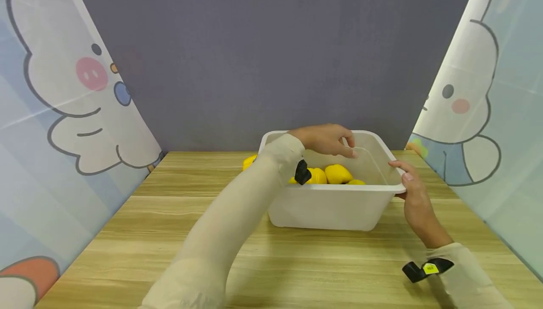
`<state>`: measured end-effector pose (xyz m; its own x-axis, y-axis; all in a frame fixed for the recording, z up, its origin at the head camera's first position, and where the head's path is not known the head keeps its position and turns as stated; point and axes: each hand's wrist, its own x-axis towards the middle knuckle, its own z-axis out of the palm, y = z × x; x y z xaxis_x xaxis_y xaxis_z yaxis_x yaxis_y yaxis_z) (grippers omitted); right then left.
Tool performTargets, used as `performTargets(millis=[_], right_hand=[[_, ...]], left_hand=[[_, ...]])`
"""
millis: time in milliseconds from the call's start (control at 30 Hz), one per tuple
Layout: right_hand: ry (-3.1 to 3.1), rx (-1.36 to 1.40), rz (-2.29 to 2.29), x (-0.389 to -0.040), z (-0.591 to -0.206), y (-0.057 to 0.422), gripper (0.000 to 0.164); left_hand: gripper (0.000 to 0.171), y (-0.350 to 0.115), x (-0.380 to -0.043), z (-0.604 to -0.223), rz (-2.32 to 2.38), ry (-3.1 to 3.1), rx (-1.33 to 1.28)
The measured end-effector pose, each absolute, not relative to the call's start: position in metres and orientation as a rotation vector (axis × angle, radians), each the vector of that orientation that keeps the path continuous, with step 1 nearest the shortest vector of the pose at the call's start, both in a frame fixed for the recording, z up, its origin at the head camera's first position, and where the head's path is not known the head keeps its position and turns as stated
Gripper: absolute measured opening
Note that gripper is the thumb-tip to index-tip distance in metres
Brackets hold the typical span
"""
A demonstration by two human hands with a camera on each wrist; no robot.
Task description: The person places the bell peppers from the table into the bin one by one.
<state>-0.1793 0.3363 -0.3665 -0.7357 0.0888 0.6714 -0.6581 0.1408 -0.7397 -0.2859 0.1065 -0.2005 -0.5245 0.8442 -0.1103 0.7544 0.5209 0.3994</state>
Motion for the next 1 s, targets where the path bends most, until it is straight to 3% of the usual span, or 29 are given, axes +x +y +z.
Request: performTargets(millis=[400, 1000], right_hand=[[-1.864, 0.518, 1.642, -0.181, -0.367, 0.337, 0.042], [-1.867, 0.516, 1.652, -0.181, -0.367, 0.337, 0.042]], left_hand=[[0.039, 0.078, -0.292, -0.189, 0.227, 2.580, 1.305], [0.036, 0.029, -0.311, -0.184, 0.408, 2.654, 1.226]])
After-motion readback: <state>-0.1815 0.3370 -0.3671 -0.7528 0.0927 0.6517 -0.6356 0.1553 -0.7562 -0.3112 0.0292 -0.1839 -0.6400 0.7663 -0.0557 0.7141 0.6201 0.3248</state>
